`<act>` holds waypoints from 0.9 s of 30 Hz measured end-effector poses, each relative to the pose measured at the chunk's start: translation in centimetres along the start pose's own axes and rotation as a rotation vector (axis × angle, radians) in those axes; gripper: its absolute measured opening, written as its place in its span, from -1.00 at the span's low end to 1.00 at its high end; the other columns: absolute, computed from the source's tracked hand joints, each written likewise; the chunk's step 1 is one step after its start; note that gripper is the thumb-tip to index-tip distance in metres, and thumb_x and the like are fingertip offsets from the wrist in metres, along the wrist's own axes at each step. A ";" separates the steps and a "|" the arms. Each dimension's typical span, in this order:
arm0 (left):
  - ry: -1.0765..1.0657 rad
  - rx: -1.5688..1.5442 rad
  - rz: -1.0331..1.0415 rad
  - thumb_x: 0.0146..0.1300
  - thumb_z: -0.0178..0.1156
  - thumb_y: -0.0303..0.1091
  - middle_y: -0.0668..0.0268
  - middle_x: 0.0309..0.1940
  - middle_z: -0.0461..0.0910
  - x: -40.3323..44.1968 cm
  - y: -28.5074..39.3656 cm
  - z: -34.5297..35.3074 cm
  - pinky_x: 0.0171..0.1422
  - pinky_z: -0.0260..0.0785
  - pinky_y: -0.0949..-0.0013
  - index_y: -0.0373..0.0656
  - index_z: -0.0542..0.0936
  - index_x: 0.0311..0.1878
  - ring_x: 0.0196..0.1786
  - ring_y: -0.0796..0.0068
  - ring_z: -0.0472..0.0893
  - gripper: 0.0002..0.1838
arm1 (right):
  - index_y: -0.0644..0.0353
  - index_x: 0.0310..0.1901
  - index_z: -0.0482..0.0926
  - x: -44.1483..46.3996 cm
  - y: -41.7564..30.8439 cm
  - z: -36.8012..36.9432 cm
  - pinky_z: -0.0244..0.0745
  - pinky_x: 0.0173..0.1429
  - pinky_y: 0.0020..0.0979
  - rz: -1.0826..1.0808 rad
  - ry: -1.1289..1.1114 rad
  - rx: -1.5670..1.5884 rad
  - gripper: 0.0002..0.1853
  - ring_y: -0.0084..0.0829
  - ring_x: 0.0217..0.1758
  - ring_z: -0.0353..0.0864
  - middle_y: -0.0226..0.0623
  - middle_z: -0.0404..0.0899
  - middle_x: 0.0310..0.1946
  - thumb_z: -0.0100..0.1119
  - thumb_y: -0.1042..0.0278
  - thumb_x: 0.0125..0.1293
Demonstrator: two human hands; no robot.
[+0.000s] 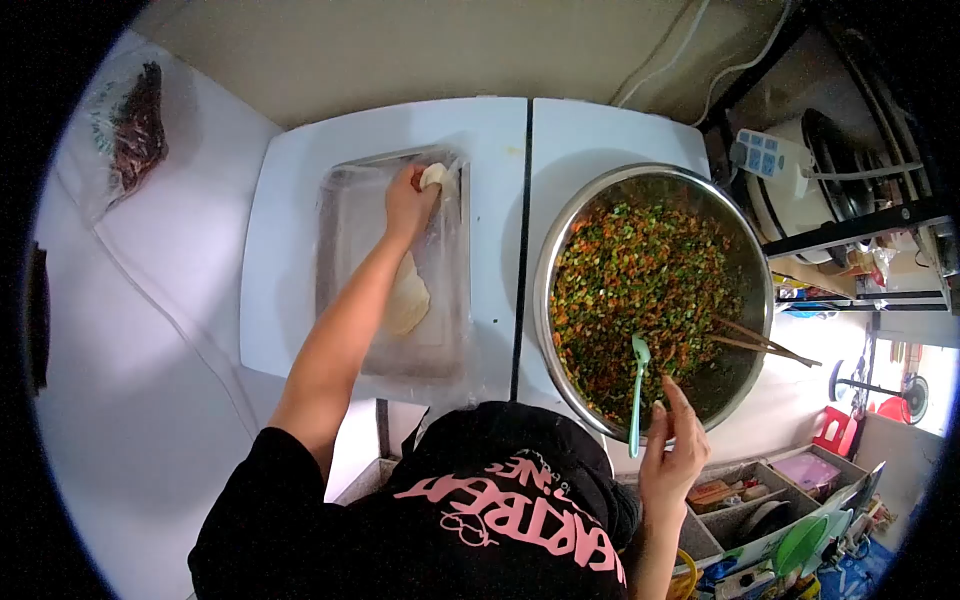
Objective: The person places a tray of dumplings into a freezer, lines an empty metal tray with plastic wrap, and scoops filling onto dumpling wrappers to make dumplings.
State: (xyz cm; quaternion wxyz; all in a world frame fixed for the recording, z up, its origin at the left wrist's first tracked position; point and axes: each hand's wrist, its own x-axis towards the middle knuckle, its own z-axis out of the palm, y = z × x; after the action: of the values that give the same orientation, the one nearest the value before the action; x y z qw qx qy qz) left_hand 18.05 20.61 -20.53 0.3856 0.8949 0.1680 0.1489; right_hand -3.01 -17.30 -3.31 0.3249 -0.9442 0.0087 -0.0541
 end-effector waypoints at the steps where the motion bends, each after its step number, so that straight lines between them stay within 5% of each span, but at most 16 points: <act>1: -0.002 0.010 -0.008 -0.01 0.27 -0.36 0.20 -0.20 0.57 0.1 -0.4 -0.1 -0.07 0.37 0.32 -0.22 0.56 -0.17 -0.17 0.27 0.55 -0.70 | 0.30 0.03 0.52 -0.2 0.2 -0.1 0.46 -0.28 -0.43 0.009 0.005 -0.015 -0.71 -0.44 -0.39 0.57 -0.13 0.63 -0.18 0.00 0.59 0.29; 3: -0.091 -0.230 0.073 -0.05 0.28 -0.37 0.16 -0.13 0.54 0.0 -1.2 -0.3 0.00 0.36 0.25 -0.22 0.56 -0.15 -0.07 0.21 0.53 -0.66 | 0.29 -0.01 0.55 -0.8 0.9 -0.5 0.43 -0.35 -0.50 0.065 0.023 0.067 -0.74 -0.52 -0.43 0.54 -0.19 0.64 -0.23 0.00 0.59 0.29; 7: -0.254 -0.171 0.034 0.02 0.28 -0.43 0.24 -0.31 0.61 -2.4 0.6 -6.0 -0.08 0.42 0.40 -0.24 0.57 -0.16 -0.22 0.39 0.60 -0.73 | 0.29 -0.10 0.59 -2.0 3.7 -1.9 0.37 -0.40 -0.50 0.111 -0.004 0.110 -0.77 -0.51 -0.49 0.46 -0.28 0.55 -0.40 0.01 0.63 0.25; 9: -0.291 -0.186 0.052 0.08 0.27 -0.41 0.27 -0.39 0.62 -4.0 -0.8 -8.1 -0.18 0.42 0.43 -0.23 0.58 -0.17 -0.30 0.45 0.60 -0.76 | 0.26 -0.10 0.60 -2.1 4.8 -2.2 0.38 -0.31 -0.42 -0.167 -0.065 -0.040 -0.70 -0.38 -0.46 0.43 -0.23 0.48 -0.47 0.01 0.71 0.16; 12: -0.413 -0.052 -0.073 0.14 0.25 -0.38 0.33 -0.40 0.61 -6.4 -2.5 -9.9 -0.19 0.40 0.41 -0.28 0.59 -0.20 -0.32 0.54 0.56 -0.80 | 0.17 0.00 0.57 -2.6 4.5 -2.2 0.33 -0.11 -0.29 -0.144 -0.178 -0.024 -0.55 -0.22 -0.25 0.40 -0.19 0.42 -0.35 0.09 0.68 -0.01; 14: -0.276 0.192 -0.177 0.11 0.27 -0.34 0.25 -0.37 0.63 -7.4 -2.3 -10.4 -0.23 0.42 0.37 -0.24 0.60 -0.20 -0.32 0.41 0.60 -0.77 | 0.07 0.09 0.52 -3.0 4.6 -2.0 0.24 0.04 -0.19 -0.211 -0.236 -0.120 -0.42 -0.15 -0.13 0.36 -0.18 0.41 -0.22 0.16 0.59 -0.09; 17: -0.233 0.152 -0.220 0.09 0.29 -0.29 0.24 -0.37 0.63 -7.7 -2.9 -9.9 -0.24 0.43 0.35 -0.25 0.59 -0.19 -0.35 0.38 0.59 -0.73 | 0.05 0.09 0.52 -2.5 3.6 -1.5 0.23 0.05 -0.17 -0.272 -0.254 -0.206 -0.44 -0.17 -0.14 0.37 -0.19 0.42 -0.23 0.15 0.56 -0.08; 22: -0.259 0.105 -0.322 0.07 0.31 -0.32 0.23 -0.38 0.63 -6.2 -5.3 -9.3 -0.26 0.42 0.37 -0.25 0.59 -0.21 -0.35 0.43 0.59 -0.74 | 0.03 0.03 0.56 -2.0 4.0 -0.4 0.22 0.04 -0.16 -0.405 -0.219 -0.318 -0.55 -0.26 -0.21 0.38 -0.31 0.38 -0.32 0.23 0.13 0.07; 27: -0.370 -0.060 -0.440 0.09 0.31 -0.33 0.28 -0.29 0.60 -6.3 -4.3 -9.7 -0.18 0.38 0.43 -0.28 0.58 -0.16 -0.28 0.49 0.53 -0.71 | 0.10 -0.02 0.58 -2.0 4.9 0.3 0.29 -0.08 -0.30 -0.415 -0.091 -0.271 -0.63 -0.32 -0.28 0.40 -0.35 0.39 -0.37 0.21 0.28 0.09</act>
State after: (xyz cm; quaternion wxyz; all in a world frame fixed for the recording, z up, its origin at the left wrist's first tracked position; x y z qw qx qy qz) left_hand 7.70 26.97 -18.20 0.4591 0.8371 0.2804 -0.0992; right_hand -4.84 -20.90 -6.73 0.1776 -0.9621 -0.1927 -0.0752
